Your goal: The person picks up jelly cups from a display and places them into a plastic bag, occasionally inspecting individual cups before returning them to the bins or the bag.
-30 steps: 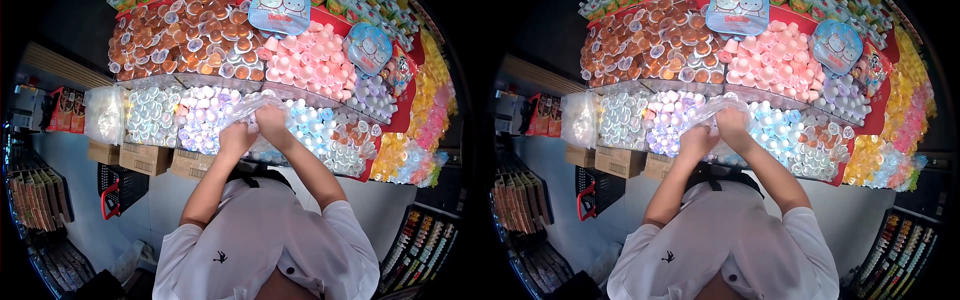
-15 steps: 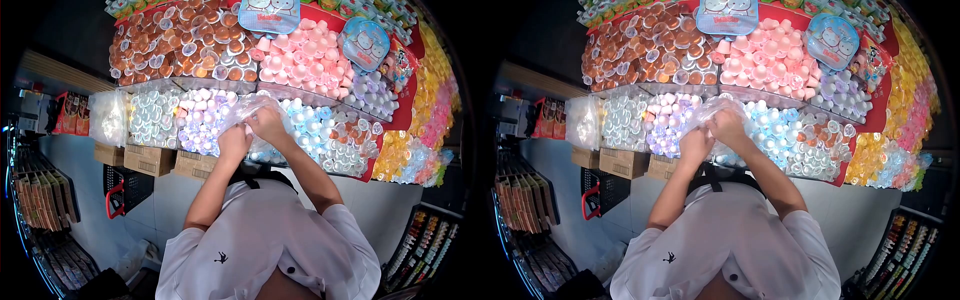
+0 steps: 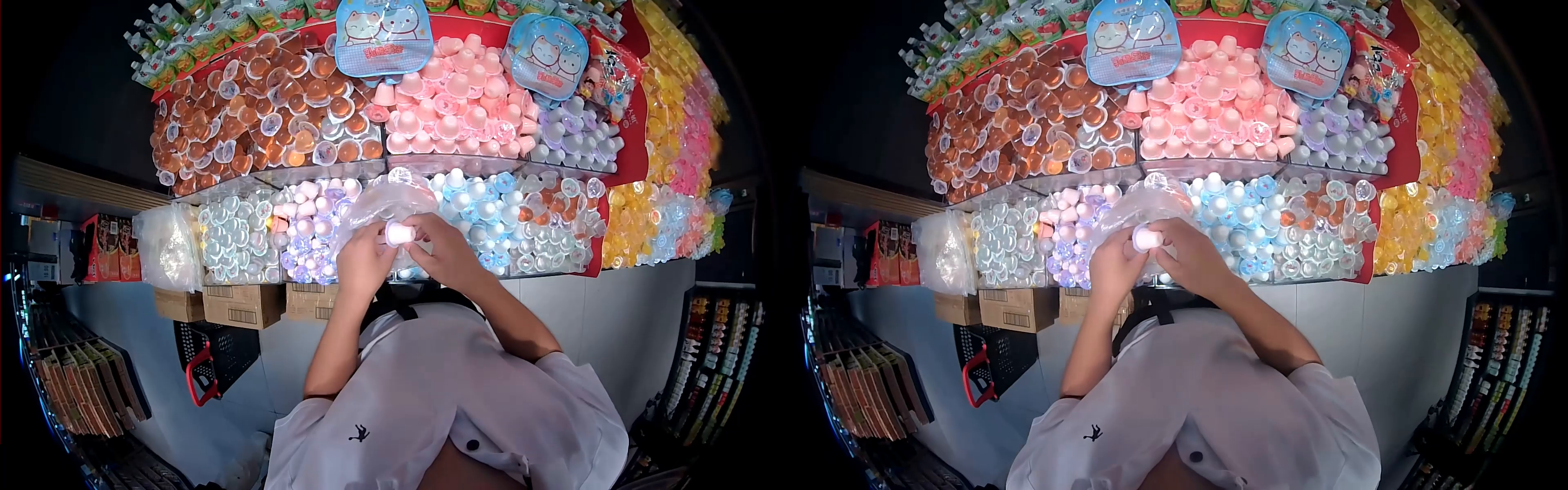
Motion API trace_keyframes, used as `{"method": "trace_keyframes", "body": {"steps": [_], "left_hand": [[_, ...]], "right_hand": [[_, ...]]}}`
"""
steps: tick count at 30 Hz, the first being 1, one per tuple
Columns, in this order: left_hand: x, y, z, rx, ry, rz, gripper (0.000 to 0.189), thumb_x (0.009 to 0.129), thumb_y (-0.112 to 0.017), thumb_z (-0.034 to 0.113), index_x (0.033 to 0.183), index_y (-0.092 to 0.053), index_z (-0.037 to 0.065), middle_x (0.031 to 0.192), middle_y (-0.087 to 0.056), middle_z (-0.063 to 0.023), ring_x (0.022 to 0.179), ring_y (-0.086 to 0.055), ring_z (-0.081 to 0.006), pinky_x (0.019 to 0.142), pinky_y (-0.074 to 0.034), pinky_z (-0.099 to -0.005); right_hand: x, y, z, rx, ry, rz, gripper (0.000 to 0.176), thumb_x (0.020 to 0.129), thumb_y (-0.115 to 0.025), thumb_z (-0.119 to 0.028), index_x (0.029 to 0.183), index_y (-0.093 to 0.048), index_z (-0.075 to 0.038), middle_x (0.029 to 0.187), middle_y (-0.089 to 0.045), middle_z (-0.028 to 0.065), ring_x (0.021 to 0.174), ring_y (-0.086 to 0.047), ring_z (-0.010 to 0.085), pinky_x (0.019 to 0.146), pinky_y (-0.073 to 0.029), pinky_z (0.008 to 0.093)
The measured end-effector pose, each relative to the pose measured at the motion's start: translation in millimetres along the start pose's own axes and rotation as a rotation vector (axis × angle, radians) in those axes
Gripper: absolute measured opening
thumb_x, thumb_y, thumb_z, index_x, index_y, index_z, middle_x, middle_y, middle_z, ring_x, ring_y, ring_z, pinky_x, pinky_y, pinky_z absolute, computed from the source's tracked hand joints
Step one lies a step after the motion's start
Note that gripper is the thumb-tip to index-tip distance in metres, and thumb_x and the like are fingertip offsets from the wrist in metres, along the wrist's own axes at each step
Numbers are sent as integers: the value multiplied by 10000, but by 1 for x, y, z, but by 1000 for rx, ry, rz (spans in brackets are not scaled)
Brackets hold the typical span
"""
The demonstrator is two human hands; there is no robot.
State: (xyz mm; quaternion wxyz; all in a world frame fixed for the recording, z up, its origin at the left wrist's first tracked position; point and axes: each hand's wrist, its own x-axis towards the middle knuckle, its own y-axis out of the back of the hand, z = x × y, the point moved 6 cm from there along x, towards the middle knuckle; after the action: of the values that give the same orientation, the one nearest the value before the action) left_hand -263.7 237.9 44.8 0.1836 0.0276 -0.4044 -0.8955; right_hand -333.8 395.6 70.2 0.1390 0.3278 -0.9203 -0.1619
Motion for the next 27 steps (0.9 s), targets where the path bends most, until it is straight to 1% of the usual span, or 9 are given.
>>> {"method": "trace_keyframes", "body": {"steps": [3, 6, 9, 12, 15, 18, 21, 25, 27], "left_hand": [[-1, 14, 27, -203, 47, -50, 478, 841, -831, 213, 1284, -703, 88, 1079, -764, -156, 847, -749, -299, 746, -590, -394], [-2, 26, 57, -358, -18, -75, 564, 834, -854, 125, 1364, -669, 75, 1039, -765, -100, 691, -636, -139, 641, -518, -273], [0, 17, 55, -521, -37, -45, 601, 825, -862, 62, 1389, -657, 52, 1008, -752, -45, 634, -458, -38, 576, -405, -200], [-1, 16, 62, -642, -85, -83, 619, 820, -858, 3, 1401, -644, 33, 1026, -737, -21, 623, -429, 12, 561, -351, -167], [-6, 16, 68, -661, -128, -62, 593, 811, -869, 11, 1368, -668, 30, 1012, -729, -13, 621, -414, 9, 569, -346, -163], [-8, 13, 66, -607, -135, -64, 543, 808, -875, 16, 1319, -693, 31, 957, -703, 10, 638, -420, 7, 568, -340, -167], [-13, 15, 61, -594, -138, -68, 480, 803, -886, 29, 1251, -714, 40, 930, -666, 27, 654, -421, 4, 562, -330, -175], [-25, 23, 42, -544, -104, -98, 385, 772, -907, 75, 1117, -738, 66, 941, -675, -4, 605, -437, -44, 541, -370, -217], [-34, 29, 33, -521, -100, -113, 389, 756, -918, 95, 1097, -733, 68, 932, -672, -5, 610, -451, -52, 543, -379, -223]], "right_hand": [[-5, 20, 0, 108, -126, 57, 377, 928, -735, -87, 1286, -628, -40, 1105, -687, 100, 920, -671, 206, 834, -549, 335], [-8, 30, 5, 224, -107, 83, 358, 926, -755, -62, 1264, -638, -64, 1047, -677, 29, 940, -633, 113, 816, -538, 293], [-13, 30, 21, 567, -204, 50, 358, 953, -730, -71, 1300, -638, -67, 1050, -666, -1, 919, -617, 107, 825, -520, 289], [-15, 35, 18, 856, -238, 43, 368, 998, -694, -122, 1353, -625, -53, 1093, -661, -3, 927, -604, 112, 856, -498, 291], [-22, 34, 25, 961, -266, -6, 390, 1034, -661, -185, 1390, -609, -36, 1133, -663, 11, 967, -597, 110, 889, -485, 298], [-28, 31, 26, 939, -325, -24, 355, 1040, -632, -170, 1376, -617, -53, 1104, -659, 11, 957, -605, 115, 888, -500, 287], [-34, 24, 32, 894, -330, -110, 386, 1033, -674, -197, 1380, -608, -40, 1158, -670, 12, 1045, -611, 106, 912, -486, 290], [-42, 10, 28, 964, -331, -215, 386, 1016, -700, -122, 1378, -589, -44, 1202, -687, 28, 1118, -642, 110, 965, -503, 287], [-40, 0, 24, 945, -315, -256, 386, 1014, -704, -110, 1375, -587, -40, 1194, -690, 30, 1109, -645, 109, 952, -506, 283]]}}
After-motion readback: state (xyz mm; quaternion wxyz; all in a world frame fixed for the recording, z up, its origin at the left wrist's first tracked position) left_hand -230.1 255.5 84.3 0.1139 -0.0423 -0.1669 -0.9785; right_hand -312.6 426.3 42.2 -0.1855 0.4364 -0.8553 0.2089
